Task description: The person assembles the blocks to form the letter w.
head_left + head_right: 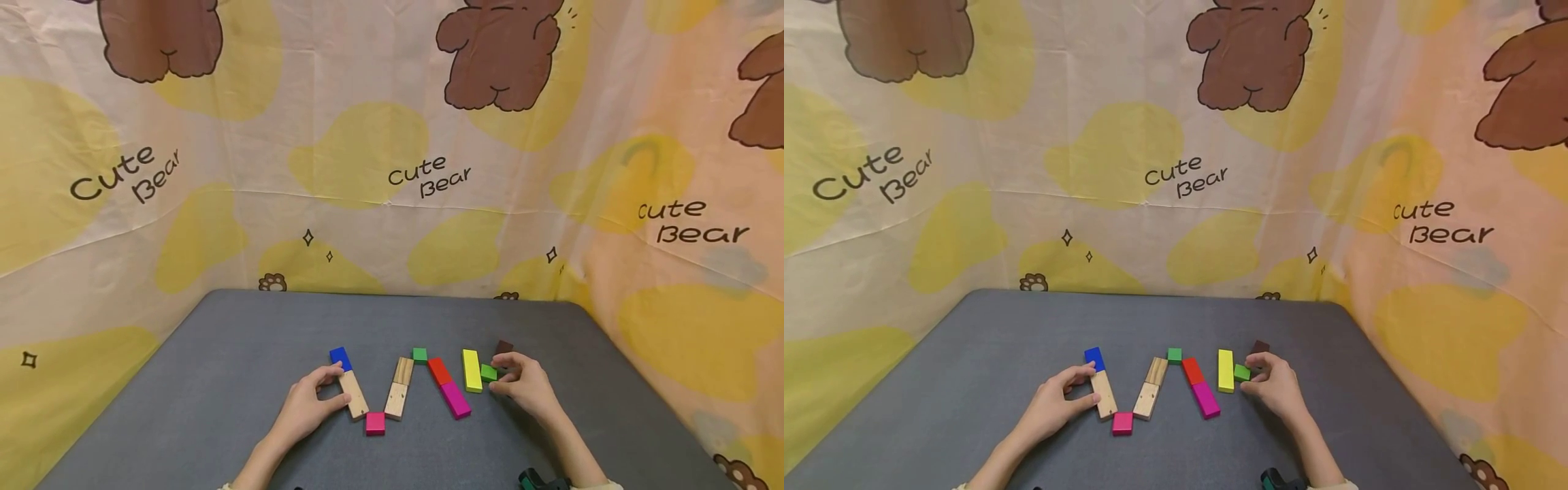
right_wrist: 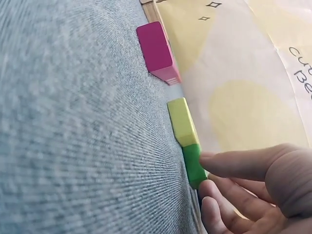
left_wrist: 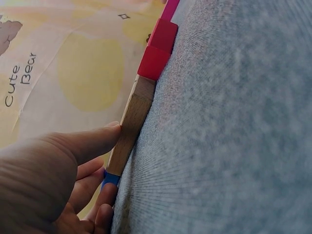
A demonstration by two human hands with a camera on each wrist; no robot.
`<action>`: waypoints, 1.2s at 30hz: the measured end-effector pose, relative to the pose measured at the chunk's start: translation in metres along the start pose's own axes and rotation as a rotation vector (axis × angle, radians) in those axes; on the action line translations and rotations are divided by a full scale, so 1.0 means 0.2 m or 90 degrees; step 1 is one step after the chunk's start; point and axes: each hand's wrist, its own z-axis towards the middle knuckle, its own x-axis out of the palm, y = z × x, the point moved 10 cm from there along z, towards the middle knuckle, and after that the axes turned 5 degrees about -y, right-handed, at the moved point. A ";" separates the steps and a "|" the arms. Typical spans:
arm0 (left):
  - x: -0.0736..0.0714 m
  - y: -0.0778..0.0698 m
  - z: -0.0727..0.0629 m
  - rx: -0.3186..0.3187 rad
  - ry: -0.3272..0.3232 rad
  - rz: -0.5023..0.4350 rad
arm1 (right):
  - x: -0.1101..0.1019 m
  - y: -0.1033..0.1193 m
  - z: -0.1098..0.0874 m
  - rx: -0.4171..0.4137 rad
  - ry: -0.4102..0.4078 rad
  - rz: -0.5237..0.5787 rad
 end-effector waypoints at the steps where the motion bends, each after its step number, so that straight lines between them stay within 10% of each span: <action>1: 0.00 0.00 0.00 0.000 0.001 0.000 | 0.00 0.00 0.01 0.003 0.001 0.007; 25: -0.01 0.00 0.00 0.019 -0.014 -0.013 | -0.06 -0.05 0.00 0.038 0.015 0.049; 36: -0.02 0.01 0.01 0.038 -0.012 -0.010 | -0.04 -0.02 -0.12 0.055 0.149 0.152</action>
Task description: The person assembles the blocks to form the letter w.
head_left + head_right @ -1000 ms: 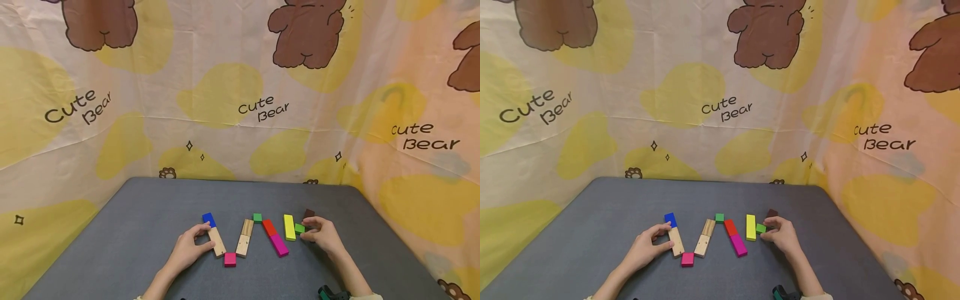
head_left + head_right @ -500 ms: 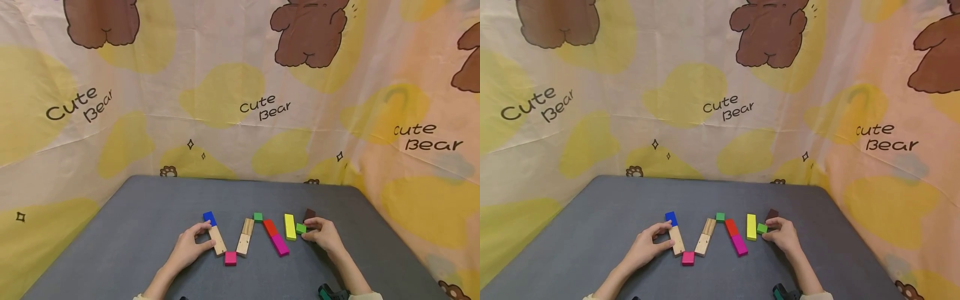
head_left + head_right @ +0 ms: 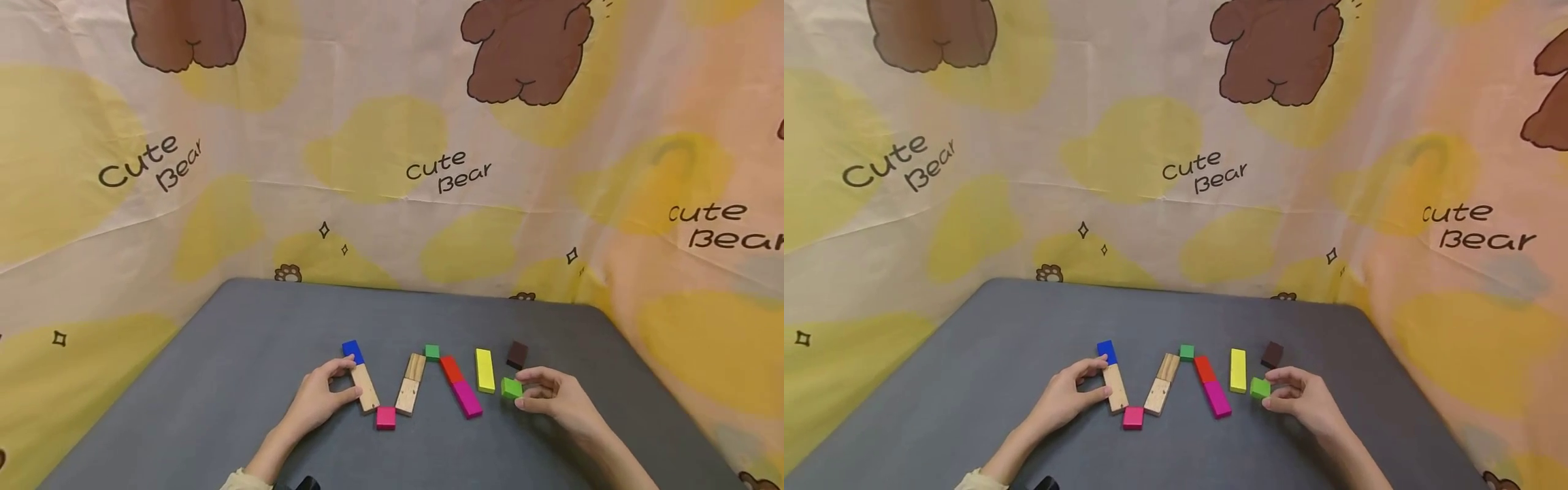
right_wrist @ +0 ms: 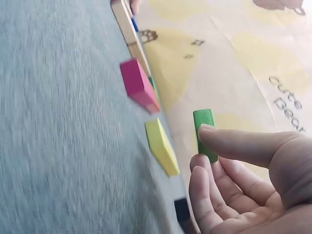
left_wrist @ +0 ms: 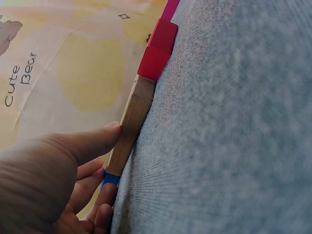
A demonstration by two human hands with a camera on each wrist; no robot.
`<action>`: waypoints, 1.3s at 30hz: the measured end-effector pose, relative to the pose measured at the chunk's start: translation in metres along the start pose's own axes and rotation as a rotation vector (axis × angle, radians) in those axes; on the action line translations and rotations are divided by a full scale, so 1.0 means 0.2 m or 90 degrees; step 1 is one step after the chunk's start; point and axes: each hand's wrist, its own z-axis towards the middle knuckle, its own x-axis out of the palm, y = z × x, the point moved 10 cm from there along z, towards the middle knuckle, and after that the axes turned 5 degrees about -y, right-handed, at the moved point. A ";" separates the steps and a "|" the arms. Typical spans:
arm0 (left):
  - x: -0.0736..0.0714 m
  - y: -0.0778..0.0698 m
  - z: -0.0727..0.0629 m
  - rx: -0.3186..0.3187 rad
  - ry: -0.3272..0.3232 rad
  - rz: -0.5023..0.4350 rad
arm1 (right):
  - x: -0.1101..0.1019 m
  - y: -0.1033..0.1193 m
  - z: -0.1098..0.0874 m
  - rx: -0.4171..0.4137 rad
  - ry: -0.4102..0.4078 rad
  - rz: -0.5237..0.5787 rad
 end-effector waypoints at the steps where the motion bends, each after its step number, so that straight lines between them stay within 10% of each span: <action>1: 0.00 0.00 0.00 0.001 0.001 -0.002 | 0.01 0.01 -0.01 -0.004 0.012 0.002; 22: -0.01 -0.01 0.00 -0.017 -0.004 0.004 | 0.23 -0.02 -0.03 -0.008 0.217 0.008; 39: 0.01 0.00 0.01 -0.018 0.002 0.009 | 0.24 0.00 -0.05 -0.018 0.207 -0.005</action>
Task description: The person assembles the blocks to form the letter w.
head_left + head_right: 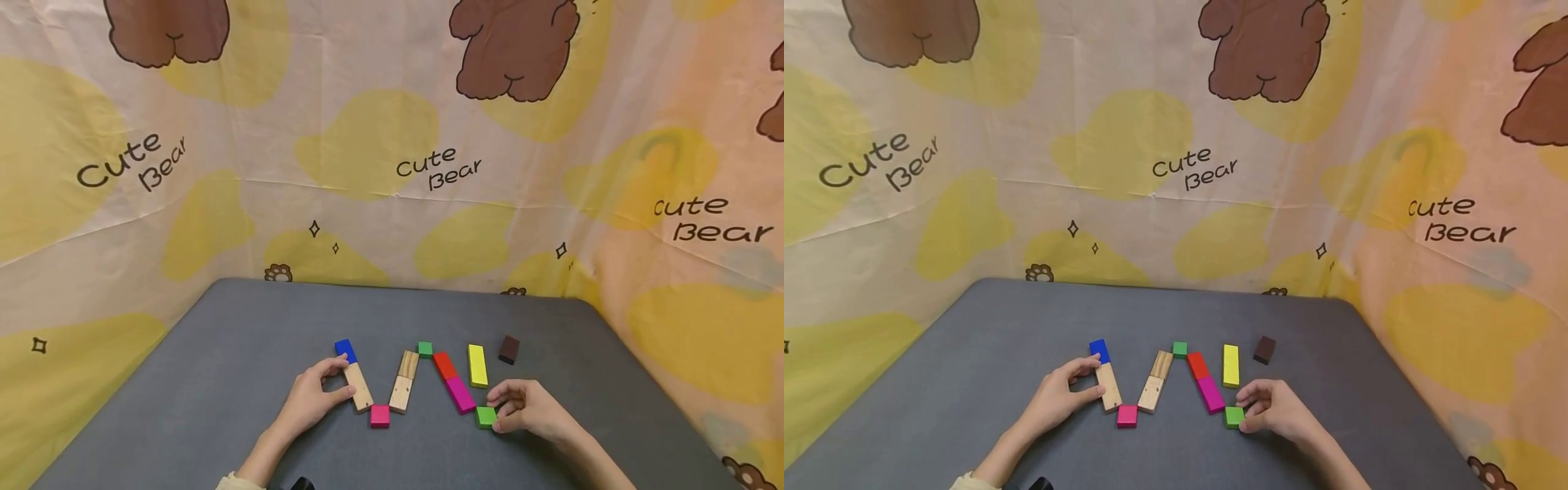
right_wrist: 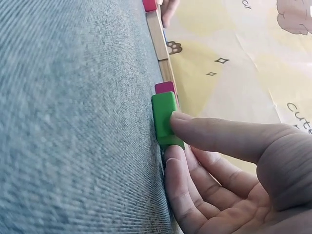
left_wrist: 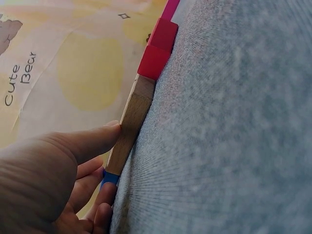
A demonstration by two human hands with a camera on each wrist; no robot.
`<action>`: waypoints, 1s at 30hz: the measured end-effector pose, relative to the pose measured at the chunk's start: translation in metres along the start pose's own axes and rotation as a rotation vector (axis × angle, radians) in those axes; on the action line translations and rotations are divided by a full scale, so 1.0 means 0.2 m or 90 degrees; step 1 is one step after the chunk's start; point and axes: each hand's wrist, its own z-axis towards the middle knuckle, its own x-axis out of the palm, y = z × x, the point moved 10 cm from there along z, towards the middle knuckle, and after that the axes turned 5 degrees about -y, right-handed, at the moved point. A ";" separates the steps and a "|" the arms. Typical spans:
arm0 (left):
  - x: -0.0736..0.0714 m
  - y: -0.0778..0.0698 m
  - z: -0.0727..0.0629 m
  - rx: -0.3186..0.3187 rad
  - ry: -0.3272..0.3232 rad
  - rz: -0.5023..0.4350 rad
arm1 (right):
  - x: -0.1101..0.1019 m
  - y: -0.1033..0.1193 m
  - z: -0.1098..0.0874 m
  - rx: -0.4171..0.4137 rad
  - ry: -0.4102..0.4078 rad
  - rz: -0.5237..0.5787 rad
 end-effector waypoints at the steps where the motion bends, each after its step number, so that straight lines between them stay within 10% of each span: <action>1: 0.00 0.00 0.00 0.000 0.000 0.000 | 0.00 0.00 0.00 0.002 -0.001 0.000; 30: 0.00 -0.02 0.00 0.023 0.000 -0.017 | -0.01 -0.01 0.00 -0.015 0.008 -0.004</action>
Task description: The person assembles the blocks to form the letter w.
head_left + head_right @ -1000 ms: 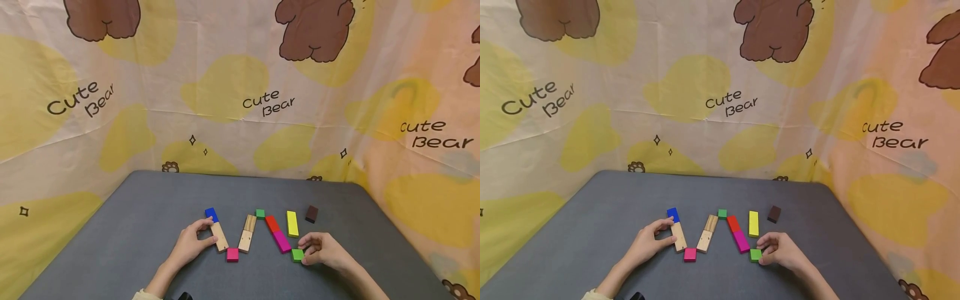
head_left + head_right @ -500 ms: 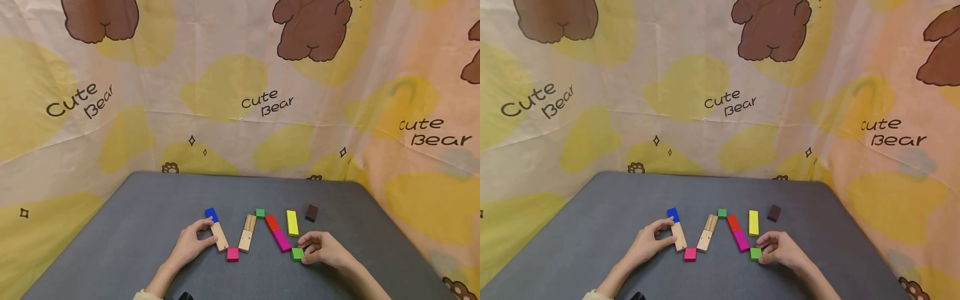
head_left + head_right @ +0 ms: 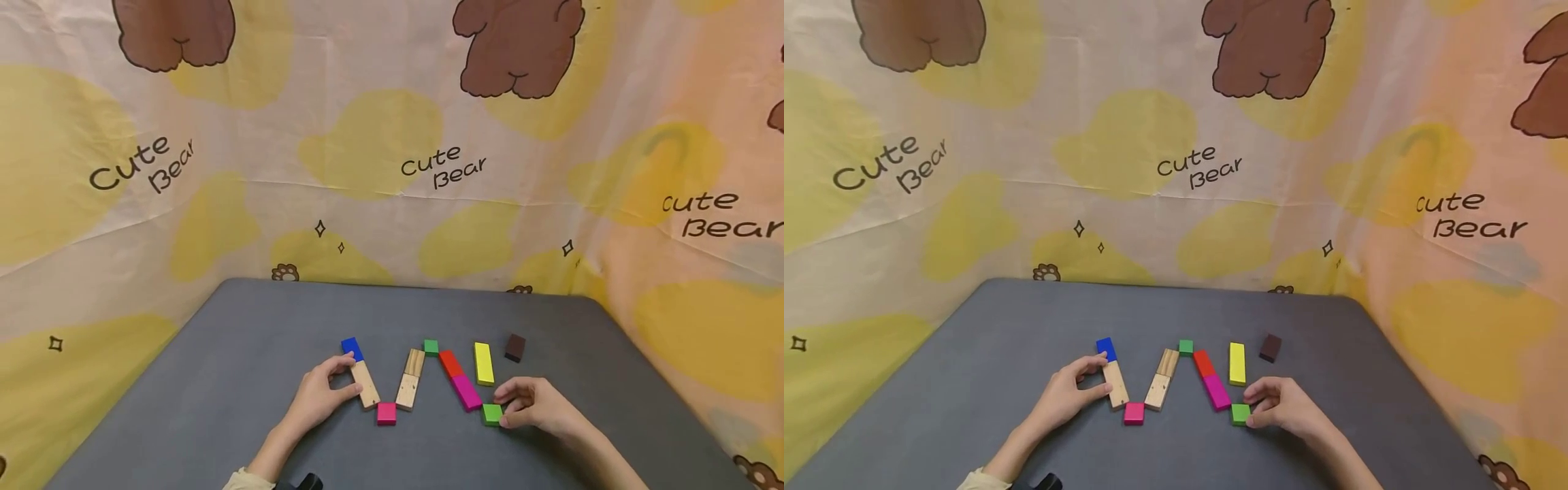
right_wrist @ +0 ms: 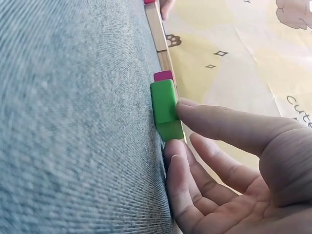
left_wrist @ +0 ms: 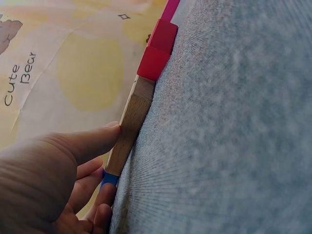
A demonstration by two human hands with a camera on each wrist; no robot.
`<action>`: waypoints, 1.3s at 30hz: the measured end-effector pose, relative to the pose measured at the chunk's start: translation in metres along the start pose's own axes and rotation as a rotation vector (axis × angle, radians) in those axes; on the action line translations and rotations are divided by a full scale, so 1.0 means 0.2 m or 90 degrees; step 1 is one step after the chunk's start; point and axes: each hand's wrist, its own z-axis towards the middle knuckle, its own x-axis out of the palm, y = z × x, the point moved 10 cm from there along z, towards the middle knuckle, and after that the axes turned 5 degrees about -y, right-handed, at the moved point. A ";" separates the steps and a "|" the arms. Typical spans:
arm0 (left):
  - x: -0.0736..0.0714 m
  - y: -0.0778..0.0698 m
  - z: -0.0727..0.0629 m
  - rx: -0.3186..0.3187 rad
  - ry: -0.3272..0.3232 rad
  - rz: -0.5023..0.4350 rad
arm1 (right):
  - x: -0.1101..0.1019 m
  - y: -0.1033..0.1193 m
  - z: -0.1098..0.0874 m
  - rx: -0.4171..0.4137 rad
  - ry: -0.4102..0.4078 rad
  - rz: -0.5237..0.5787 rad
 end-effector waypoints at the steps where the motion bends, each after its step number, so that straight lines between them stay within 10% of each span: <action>1: 0.00 0.00 0.00 0.002 0.001 0.000 | 0.00 0.00 0.00 -0.005 0.002 0.002; 24: -0.01 0.00 -0.01 -0.003 0.001 0.000 | 0.00 -0.01 -0.01 0.024 0.009 0.020; 39: 0.00 0.00 0.00 -0.006 -0.001 0.000 | -0.12 0.01 -0.02 0.030 -0.131 -0.061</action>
